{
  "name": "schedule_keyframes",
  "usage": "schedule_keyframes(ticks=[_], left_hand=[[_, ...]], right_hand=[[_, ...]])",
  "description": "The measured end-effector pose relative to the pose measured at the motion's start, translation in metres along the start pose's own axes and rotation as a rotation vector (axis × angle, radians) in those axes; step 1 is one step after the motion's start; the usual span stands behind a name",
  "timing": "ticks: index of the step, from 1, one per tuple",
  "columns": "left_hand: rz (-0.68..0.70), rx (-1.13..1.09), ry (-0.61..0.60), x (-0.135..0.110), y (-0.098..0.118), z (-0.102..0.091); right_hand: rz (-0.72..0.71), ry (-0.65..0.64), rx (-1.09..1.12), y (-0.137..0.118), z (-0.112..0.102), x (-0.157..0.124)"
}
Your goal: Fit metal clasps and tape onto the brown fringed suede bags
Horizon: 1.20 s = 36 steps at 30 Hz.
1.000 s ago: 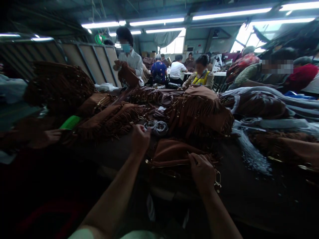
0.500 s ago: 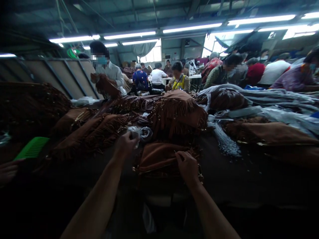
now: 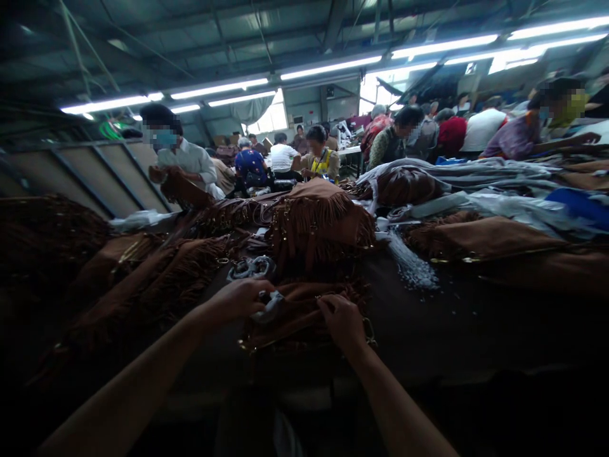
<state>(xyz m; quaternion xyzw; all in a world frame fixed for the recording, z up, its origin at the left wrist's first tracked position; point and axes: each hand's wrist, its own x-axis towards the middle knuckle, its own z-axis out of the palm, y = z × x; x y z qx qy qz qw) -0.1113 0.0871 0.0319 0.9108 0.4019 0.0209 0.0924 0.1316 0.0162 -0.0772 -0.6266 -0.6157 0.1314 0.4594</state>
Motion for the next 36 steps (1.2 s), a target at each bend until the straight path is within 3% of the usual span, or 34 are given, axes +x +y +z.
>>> schedule_keyframes(ticks=[3, 7, 10, 14, 19, 26, 33, 36], left_hand=[[-0.034, -0.058, 0.095, 0.033, 0.038, 0.015], [-0.035, -0.113, 0.021, 0.067, 0.064, 0.052], [-0.067, -0.245, 0.057, 0.07, 0.058, 0.066], [-0.001, -0.417, 0.14, 0.061, 0.048, 0.069], [-0.01, -0.422, 0.235, 0.054, 0.051, 0.07], [0.046, -0.409, 0.265, 0.047, 0.06, 0.07], [-0.227, -0.751, 0.133, 0.075, 0.051, 0.086], [-0.299, -0.945, 0.117, 0.087, 0.051, 0.092]], right_hand=[[-0.011, 0.022, 0.01, 0.0, -0.001, -0.002], [0.01, 0.014, 0.01, -0.002, -0.003, -0.003], [0.047, -0.009, -0.001, -0.005, -0.003, -0.002], [0.123, -0.045, -0.028, -0.007, -0.003, 0.003], [0.171, -0.078, -0.075, -0.01, -0.003, 0.007], [0.157, -0.093, -0.113, -0.013, -0.004, 0.006], [0.143, -0.118, -0.033, -0.008, -0.004, 0.003], [0.17, -0.053, 0.108, -0.007, -0.006, 0.003]])
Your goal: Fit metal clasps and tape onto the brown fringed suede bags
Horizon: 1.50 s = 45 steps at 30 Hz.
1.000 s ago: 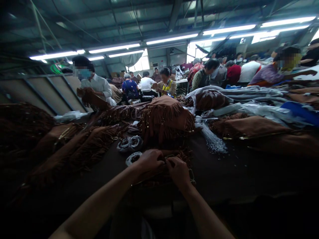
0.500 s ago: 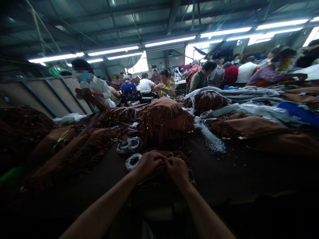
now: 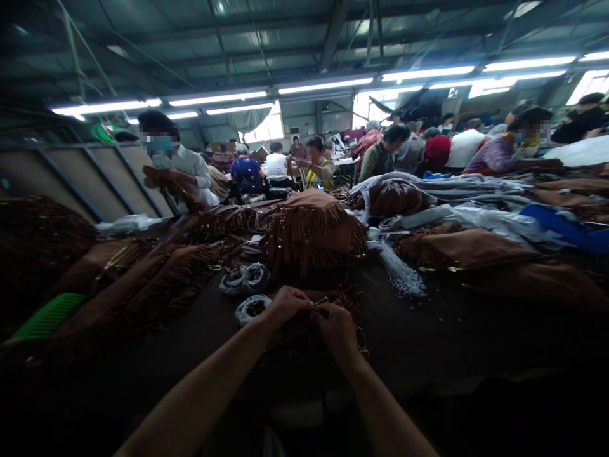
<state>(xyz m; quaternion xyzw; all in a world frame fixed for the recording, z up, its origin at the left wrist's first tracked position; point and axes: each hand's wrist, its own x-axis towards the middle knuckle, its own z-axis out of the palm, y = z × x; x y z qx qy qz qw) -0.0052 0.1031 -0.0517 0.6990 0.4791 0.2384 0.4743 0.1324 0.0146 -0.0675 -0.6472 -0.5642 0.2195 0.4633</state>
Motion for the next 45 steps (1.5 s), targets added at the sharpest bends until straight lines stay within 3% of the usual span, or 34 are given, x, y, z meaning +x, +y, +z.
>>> schedule_keyframes(ticks=[2, 5, 7, 9, 17, 23, 32, 37, 45], left_hand=[[-0.044, -0.099, 0.016, 0.002, 0.002, 0.003], [0.001, -0.147, 0.063, -0.001, 0.009, 0.006], [0.107, -0.135, 0.094, -0.003, 0.016, 0.007], [0.184, -0.148, 0.1, -0.002, 0.022, 0.009], [0.175, -0.306, 0.042, 0.007, 0.031, 0.015], [0.098, -0.416, 0.006, -0.005, 0.031, 0.014], [0.138, -0.475, -0.051, -0.01, 0.034, 0.012], [0.108, -0.501, -0.046, -0.018, 0.037, 0.01], [0.079, -0.479, -0.064, -0.021, 0.041, 0.011]], right_hand=[[0.1, 0.047, 0.191, -0.003, -0.005, -0.001], [0.294, -0.006, 0.641, -0.013, -0.018, 0.001], [0.325, -0.051, 0.914, -0.021, -0.029, 0.003], [0.278, -0.056, 1.03, -0.027, -0.038, 0.008], [0.088, -0.02, 0.745, -0.02, -0.042, 0.023], [0.097, 0.009, 0.705, -0.008, -0.036, 0.024], [0.071, 0.011, 0.554, -0.013, -0.038, 0.025], [0.174, -0.075, 0.464, -0.007, -0.036, 0.028], [0.166, -0.153, 0.489, -0.001, -0.031, 0.027]])
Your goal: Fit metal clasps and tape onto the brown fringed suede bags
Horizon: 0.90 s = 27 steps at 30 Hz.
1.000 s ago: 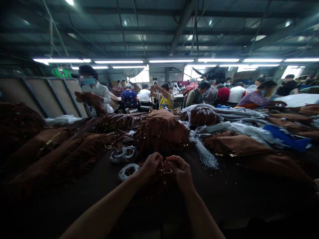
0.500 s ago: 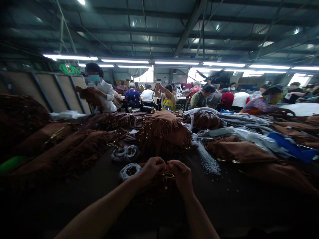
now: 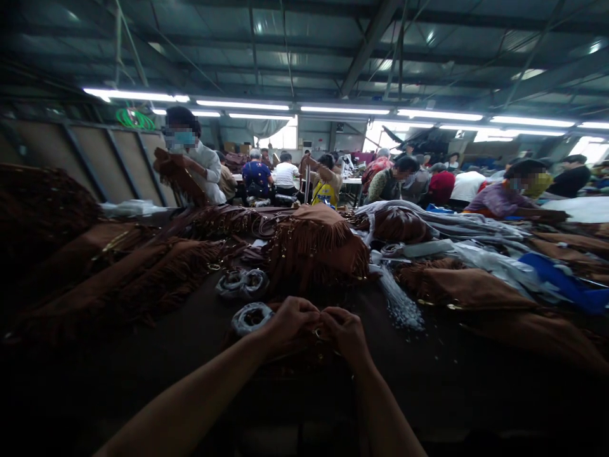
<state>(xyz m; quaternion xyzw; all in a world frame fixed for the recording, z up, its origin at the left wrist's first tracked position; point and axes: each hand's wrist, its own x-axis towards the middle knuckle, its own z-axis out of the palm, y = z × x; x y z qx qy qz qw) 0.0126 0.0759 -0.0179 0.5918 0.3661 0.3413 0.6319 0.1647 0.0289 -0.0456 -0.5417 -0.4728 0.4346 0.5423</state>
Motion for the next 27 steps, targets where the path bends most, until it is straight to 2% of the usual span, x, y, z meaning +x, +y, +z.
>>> schedule_keyframes(ticks=[10, 17, 27], left_hand=[[-0.018, 0.003, -0.023, 0.0, -0.004, -0.001], [-0.008, -0.031, -0.02, 0.003, -0.007, 0.0], [0.044, -0.011, -0.047, 0.006, -0.013, -0.002]], right_hand=[[-0.018, -0.023, -0.085, 0.007, -0.003, 0.003], [0.062, -0.039, 0.093, 0.004, -0.003, 0.001], [0.08, -0.036, 0.127, 0.011, -0.004, 0.003]])
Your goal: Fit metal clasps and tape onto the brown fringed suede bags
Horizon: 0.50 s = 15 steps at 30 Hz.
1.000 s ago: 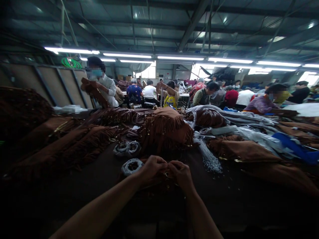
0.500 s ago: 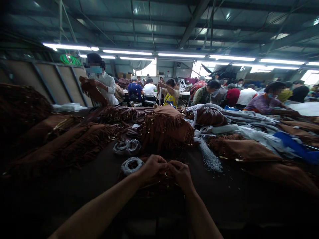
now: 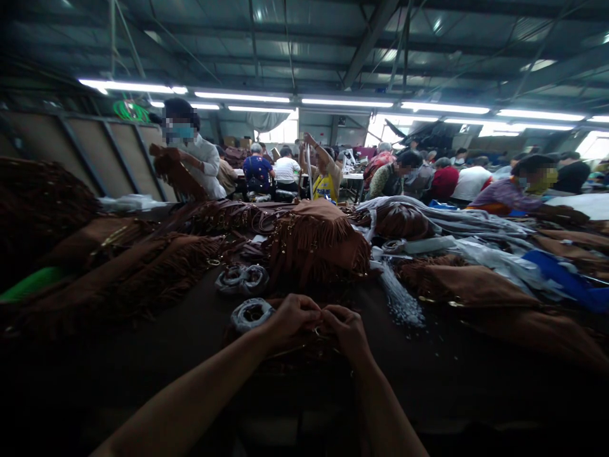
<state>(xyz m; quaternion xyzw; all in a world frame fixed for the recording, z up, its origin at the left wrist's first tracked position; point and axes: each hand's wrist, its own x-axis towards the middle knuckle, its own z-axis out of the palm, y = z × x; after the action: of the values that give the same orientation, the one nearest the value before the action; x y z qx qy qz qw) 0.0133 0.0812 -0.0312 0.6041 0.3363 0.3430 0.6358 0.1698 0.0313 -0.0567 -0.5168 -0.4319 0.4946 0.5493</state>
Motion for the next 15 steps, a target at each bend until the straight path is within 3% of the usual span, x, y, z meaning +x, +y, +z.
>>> schedule_keyframes(ticks=[6, 12, 15], left_hand=[[-0.042, 0.039, -0.001, 0.0001, -0.0022, -0.0004], [-0.052, -0.053, 0.086, 0.0016, -0.0072, -0.0018], [-0.029, -0.075, 0.041, 0.0046, -0.0095, -0.004]], right_hand=[[-0.042, 0.009, -0.075, 0.0005, 0.0006, 0.0007], [-0.086, -0.002, -0.169, -0.0028, 0.0027, -0.0018], [-0.041, -0.058, -0.159, -0.0049, 0.0018, -0.0033]])
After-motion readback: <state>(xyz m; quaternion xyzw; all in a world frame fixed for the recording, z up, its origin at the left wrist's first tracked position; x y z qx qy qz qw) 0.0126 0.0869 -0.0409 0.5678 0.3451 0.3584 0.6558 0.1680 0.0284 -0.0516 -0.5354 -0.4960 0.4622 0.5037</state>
